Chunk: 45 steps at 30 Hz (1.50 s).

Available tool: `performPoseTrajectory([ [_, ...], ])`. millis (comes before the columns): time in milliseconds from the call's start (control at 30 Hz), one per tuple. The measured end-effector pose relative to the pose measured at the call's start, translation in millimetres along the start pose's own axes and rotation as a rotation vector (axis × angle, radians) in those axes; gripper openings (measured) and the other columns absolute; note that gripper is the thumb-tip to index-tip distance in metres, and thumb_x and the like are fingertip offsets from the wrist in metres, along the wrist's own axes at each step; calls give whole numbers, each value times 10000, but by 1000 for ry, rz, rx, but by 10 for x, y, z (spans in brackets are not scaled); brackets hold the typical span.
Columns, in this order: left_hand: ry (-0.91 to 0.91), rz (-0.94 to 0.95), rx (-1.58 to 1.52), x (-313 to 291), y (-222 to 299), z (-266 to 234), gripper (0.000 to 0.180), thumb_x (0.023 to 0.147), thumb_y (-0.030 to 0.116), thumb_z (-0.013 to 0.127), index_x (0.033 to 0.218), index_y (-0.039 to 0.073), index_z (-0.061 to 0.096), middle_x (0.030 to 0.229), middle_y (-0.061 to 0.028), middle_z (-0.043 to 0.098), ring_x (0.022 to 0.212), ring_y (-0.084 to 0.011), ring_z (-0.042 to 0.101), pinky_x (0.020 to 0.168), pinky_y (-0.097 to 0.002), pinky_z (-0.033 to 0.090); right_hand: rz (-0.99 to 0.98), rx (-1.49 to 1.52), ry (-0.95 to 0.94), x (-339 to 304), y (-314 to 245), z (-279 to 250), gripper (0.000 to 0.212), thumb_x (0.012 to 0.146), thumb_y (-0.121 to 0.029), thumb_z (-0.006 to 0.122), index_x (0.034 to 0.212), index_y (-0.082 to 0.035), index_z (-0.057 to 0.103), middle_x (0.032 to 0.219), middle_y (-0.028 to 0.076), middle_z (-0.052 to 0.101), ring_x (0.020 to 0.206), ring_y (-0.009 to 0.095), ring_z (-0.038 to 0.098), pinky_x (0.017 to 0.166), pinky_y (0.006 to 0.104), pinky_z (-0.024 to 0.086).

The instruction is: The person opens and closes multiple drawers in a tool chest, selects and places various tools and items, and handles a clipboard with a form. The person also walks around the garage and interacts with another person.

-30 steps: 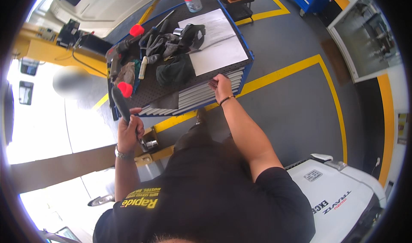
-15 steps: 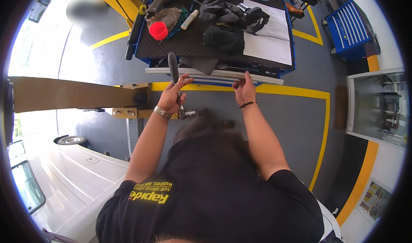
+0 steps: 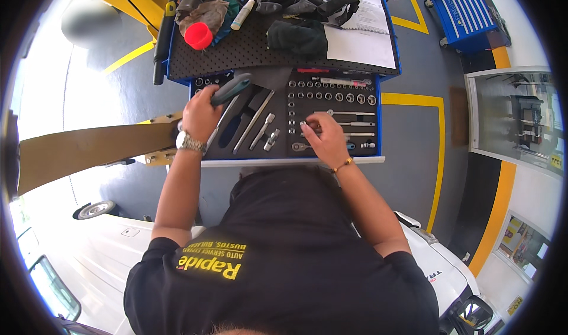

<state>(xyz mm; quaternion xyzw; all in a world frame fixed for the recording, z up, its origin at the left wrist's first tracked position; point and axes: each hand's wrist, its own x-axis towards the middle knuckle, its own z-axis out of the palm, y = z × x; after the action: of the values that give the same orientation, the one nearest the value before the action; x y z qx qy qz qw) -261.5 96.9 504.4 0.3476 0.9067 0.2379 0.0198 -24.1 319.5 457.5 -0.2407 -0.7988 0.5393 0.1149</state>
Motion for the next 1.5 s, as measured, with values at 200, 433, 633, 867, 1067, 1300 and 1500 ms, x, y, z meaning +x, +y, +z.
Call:
performPoseTrajectory([
  [200,-138,105,195,805,-54,187,462,808,221,721,1233,126,568,956,-114,652,874,-328,660,751,-436,535,398,542,77,924,-148,690,417,940,-267,635,1186,52,528,998,138,658,760,167,677,625,255,519],
  [433,-106,226,267,966,-40,197,345,831,190,678,1164,108,636,981,-96,598,832,-323,655,725,-438,538,440,422,336,1398,-79,758,448,917,-212,627,1197,127,541,801,153,667,511,182,635,445,290,472],
  [633,-41,273,234,851,-19,144,260,886,172,580,1121,79,644,980,-106,584,797,-330,656,703,-447,533,444,502,731,1563,-88,884,286,837,-192,723,906,66,623,713,122,646,590,234,635,502,331,478],
  [867,-59,262,214,689,59,128,278,856,170,633,1121,87,654,1008,-118,591,833,-339,654,733,-448,536,619,360,993,1731,-151,953,394,863,-297,652,952,77,565,809,210,661,746,345,645,672,400,516],
  [1067,-137,205,49,-166,262,-233,350,814,120,646,1163,92,645,1026,-146,565,794,-361,644,716,-437,540,575,720,668,616,-472,680,264,965,-318,528,908,-61,545,634,51,533,515,149,541,474,279,489],
  [1300,-511,458,0,-1159,761,-439,307,843,120,598,1138,35,619,984,-122,592,799,-307,664,693,-410,547,-474,-710,-294,-766,-963,427,353,779,-311,728,996,-71,588,771,103,620,732,304,633,680,408,499],
  [1500,-255,312,-529,-1089,368,-871,439,770,103,744,1190,90,616,1130,-111,650,923,-301,662,793,-387,531,110,-434,-416,-908,-1236,110,324,793,-307,719,961,-45,629,822,154,654,779,334,643,698,383,503],
])
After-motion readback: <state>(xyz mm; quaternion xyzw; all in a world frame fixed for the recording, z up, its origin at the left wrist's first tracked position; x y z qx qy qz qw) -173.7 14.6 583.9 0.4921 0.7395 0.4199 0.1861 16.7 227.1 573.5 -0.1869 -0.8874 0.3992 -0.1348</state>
